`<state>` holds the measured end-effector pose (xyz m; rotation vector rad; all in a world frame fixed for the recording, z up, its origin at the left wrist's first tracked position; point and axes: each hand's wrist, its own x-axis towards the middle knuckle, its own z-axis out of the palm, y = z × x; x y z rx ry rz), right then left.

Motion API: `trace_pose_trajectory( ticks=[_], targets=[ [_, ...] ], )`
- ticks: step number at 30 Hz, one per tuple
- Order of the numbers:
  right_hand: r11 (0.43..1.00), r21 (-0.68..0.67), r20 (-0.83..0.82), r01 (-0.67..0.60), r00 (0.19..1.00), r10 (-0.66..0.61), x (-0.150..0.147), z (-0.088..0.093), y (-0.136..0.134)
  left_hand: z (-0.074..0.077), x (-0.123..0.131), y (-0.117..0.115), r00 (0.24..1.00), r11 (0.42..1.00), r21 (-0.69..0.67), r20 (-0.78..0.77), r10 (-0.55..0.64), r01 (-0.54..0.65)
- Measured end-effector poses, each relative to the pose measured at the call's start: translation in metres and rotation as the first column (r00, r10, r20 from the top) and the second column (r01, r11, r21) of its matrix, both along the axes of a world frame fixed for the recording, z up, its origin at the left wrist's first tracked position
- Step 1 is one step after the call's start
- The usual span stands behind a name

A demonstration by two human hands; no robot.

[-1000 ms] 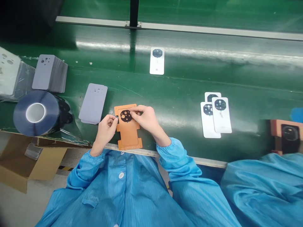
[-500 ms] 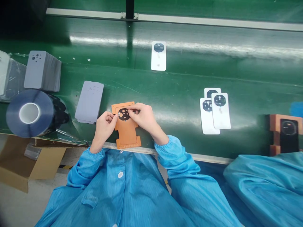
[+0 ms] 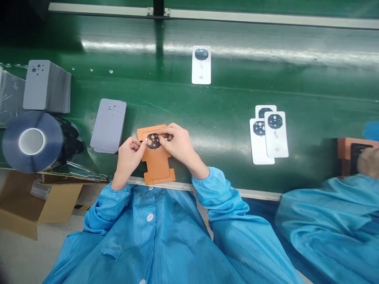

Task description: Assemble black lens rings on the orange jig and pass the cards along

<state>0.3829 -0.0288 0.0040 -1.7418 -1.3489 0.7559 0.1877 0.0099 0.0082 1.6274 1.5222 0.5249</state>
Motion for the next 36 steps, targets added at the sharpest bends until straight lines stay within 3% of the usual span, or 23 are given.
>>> trace_pose_trajectory(
  ticks=[6,14,20,36],
  targets=[
    [1.0,0.007,-0.008,0.015,1.0,-0.015,0.002,-0.003,0.0,0.0,0.0,-0.001,1.0,1.0,-0.004,0.009,0.002,-0.002],
    [0.992,-0.117,-0.147,0.036,0.988,-0.054,0.012,-0.012,0.004,0.0,0.001,-0.001,1.0,1.0,-0.003,0.011,0.007,-0.007],
    [0.988,-0.153,-0.242,0.011,0.969,-0.049,0.014,-0.008,0.006,-0.002,0.001,0.0,1.0,1.0,0.006,0.007,0.006,-0.006],
    [0.982,-0.187,-0.294,0.031,0.952,-0.086,0.016,-0.005,0.006,-0.003,0.0,-0.003,1.0,1.0,0.008,-0.01,0.007,-0.007]
  ],
)
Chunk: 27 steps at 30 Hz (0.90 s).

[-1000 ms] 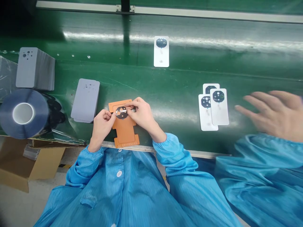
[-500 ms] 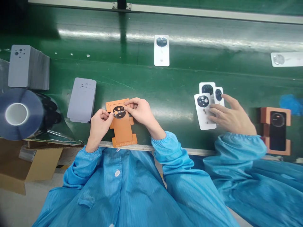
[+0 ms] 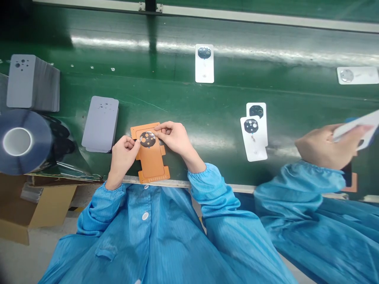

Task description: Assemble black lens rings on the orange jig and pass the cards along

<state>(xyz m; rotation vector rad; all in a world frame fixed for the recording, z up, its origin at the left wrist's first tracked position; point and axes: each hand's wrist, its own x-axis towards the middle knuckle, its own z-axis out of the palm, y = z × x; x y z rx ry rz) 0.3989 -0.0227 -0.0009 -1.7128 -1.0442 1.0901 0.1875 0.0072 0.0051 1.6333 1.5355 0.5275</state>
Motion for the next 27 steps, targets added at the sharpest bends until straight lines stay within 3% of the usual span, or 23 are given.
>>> trace_pose_trajectory(
  ticks=[20,27],
  targets=[
    [0.999,0.019,0.049,-0.032,0.998,0.031,-0.0017,-0.004,-0.0045,0.0018,0.0003,-0.0005,1.0,1.0,-0.009,-0.014,-0.005,0.005],
    [0.999,0.002,-0.022,-0.049,0.999,0.049,0.0022,-0.0022,-0.0034,0.0024,-0.0008,0.0003,1.0,1.0,-0.016,0.025,-0.01,0.011]
  ],
)
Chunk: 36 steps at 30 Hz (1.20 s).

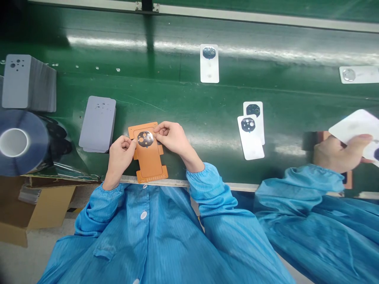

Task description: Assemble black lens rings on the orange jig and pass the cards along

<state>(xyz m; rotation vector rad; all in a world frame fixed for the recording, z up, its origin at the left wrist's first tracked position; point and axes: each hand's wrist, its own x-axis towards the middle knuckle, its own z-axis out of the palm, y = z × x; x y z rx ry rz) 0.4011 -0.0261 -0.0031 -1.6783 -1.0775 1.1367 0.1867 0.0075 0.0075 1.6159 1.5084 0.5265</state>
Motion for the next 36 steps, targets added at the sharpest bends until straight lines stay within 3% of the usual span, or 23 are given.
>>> trace_pose_trajectory(
  ticks=[5,9,13,17,20,26,36],
  targets=[
    [0.999,0.045,0.047,-0.027,0.999,0.025,0.0,0.0,0.0,-0.003,-0.003,0.0,1.0,1.0,0.022,0.026,-0.006,0.005],
    [0.989,0.136,0.176,-0.064,0.984,0.039,0.003,0.012,0.01,-0.003,-0.005,-0.004,0.997,1.0,0.021,0.074,-0.009,0.007],
    [0.935,0.211,0.362,-0.285,0.911,0.196,0.007,0.03,0.037,0.0,-0.011,-0.015,0.996,0.999,0.039,0.088,-0.025,0.022],
    [0.846,0.113,0.459,-0.521,0.782,0.421,0.008,0.04,0.064,0.003,-0.028,-0.032,0.993,0.999,0.005,0.111,-0.04,0.039],
    [0.798,0.027,0.461,-0.602,0.716,0.524,0.007,0.042,0.074,0.004,-0.044,-0.044,0.987,1.0,-0.015,0.159,0.015,-0.013],
    [0.816,0.006,0.353,-0.578,0.764,0.539,0.006,0.04,0.077,0.002,-0.067,-0.055,0.983,0.997,-0.047,0.171,0.069,-0.062],
    [0.827,0.001,0.293,-0.562,0.791,0.537,0.006,0.035,0.076,0.01,-0.063,-0.055,0.981,0.998,-0.014,0.182,0.068,-0.066]
  ],
)
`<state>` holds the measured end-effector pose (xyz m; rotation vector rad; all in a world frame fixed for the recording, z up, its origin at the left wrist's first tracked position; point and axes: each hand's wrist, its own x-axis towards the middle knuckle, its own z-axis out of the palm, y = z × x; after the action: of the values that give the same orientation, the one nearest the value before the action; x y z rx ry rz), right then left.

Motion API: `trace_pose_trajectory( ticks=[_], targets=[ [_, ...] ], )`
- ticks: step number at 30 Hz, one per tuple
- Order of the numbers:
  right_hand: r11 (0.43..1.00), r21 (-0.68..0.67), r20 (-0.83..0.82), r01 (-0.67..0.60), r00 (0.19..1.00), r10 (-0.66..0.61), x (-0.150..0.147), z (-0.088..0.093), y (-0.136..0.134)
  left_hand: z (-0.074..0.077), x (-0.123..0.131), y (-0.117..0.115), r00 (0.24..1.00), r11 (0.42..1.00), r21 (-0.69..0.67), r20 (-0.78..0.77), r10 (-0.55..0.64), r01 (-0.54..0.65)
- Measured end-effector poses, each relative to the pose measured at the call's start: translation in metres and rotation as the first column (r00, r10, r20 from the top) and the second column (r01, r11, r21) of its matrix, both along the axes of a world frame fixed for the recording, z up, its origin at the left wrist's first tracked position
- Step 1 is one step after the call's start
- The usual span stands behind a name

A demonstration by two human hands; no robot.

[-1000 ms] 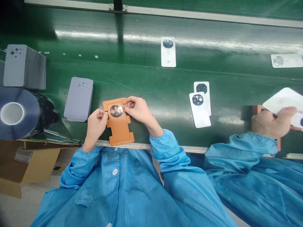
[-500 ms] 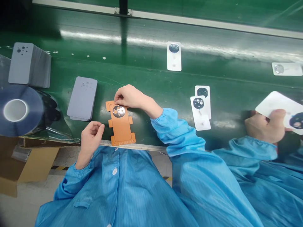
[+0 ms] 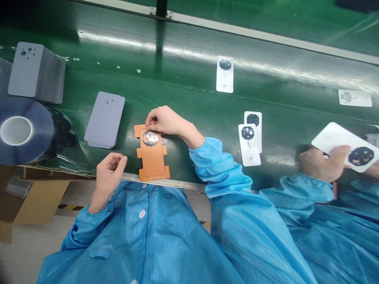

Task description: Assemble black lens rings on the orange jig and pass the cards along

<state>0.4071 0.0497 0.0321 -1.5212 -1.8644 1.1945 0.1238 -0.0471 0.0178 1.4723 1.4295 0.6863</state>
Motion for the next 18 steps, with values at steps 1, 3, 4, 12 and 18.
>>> trace_pose_trajectory(
  ticks=[1,3,4,12,18],
  targets=[
    [1.0,-0.004,-0.011,0.004,1.0,-0.004,0.001,-0.001,0.0,0.002,-0.001,0.0,1.0,1.0,0.009,-0.003,0.018,-0.018],
    [1.0,0.009,-0.022,0.02,1.0,-0.02,0.002,-0.003,0.0,0.005,-0.006,0.003,0.998,0.997,0.044,-0.015,0.066,-0.066],
    [0.999,0.03,-0.019,0.036,0.999,-0.036,0.002,-0.005,0.001,0.007,-0.009,0.005,0.995,0.992,0.083,-0.026,0.101,-0.098],
    [0.979,0.117,-0.012,0.17,0.985,-0.17,-0.01,-0.003,-0.003,0.005,-0.028,0.054,0.889,0.75,0.637,-0.43,0.155,0.178],
    [0.968,0.017,-0.12,0.249,0.962,-0.245,-0.022,0.003,-0.008,-0.005,-0.022,0.054,0.868,0.675,0.662,-0.493,0.064,0.326]
  ],
)
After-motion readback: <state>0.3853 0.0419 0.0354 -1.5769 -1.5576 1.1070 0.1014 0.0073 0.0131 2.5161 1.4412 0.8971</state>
